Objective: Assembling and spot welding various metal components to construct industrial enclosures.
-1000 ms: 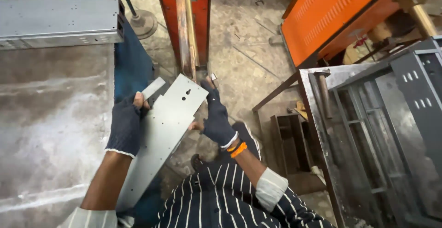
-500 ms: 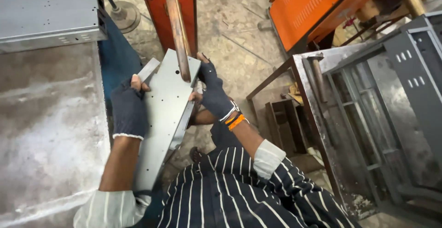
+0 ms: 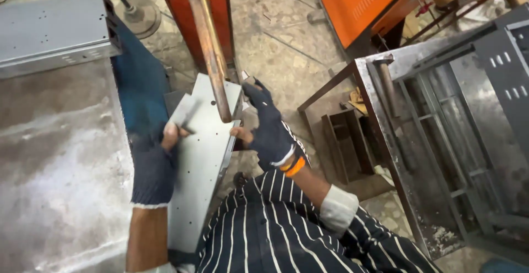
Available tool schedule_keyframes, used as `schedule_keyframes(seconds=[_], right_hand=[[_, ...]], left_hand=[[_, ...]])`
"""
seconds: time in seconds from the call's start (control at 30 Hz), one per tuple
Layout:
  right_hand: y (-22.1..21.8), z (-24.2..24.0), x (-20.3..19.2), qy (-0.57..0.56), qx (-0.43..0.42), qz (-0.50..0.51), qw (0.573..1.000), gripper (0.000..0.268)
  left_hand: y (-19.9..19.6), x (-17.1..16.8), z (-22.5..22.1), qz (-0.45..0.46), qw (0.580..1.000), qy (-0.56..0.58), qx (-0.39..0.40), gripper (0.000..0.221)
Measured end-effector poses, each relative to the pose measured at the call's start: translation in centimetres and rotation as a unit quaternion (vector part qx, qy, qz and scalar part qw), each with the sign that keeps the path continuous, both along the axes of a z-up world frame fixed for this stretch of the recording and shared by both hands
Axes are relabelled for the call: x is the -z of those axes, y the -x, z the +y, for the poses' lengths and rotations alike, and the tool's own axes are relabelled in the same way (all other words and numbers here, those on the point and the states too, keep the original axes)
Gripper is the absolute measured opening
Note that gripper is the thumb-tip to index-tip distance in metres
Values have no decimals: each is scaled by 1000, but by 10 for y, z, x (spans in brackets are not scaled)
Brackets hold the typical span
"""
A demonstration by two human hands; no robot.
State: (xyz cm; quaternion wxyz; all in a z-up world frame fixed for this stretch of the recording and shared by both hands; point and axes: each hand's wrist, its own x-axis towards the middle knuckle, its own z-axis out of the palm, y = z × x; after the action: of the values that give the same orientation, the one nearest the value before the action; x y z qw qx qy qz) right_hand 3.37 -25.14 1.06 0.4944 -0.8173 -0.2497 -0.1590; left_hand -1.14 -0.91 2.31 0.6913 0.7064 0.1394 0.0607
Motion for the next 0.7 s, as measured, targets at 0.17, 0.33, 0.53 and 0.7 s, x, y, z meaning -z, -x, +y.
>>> schedule_keyframes(seconds=[0.17, 0.33, 0.53, 0.7], right_hand=[[44, 5, -6, -63, 90, 62, 992, 37], [55, 26, -55, -40, 26, 24, 999, 45], [64, 15, -18, 139, -16, 45, 989, 17], [36, -20, -26, -152, 229, 78, 958, 17]], left_hand=[[7, -21, 9, 85, 989, -51, 111, 22], [6, 6, 20, 95, 970, -128, 186, 59], [4, 4, 14, -114, 941, -232, 216, 26], [-18, -40, -26, 116, 992, -39, 13, 55]])
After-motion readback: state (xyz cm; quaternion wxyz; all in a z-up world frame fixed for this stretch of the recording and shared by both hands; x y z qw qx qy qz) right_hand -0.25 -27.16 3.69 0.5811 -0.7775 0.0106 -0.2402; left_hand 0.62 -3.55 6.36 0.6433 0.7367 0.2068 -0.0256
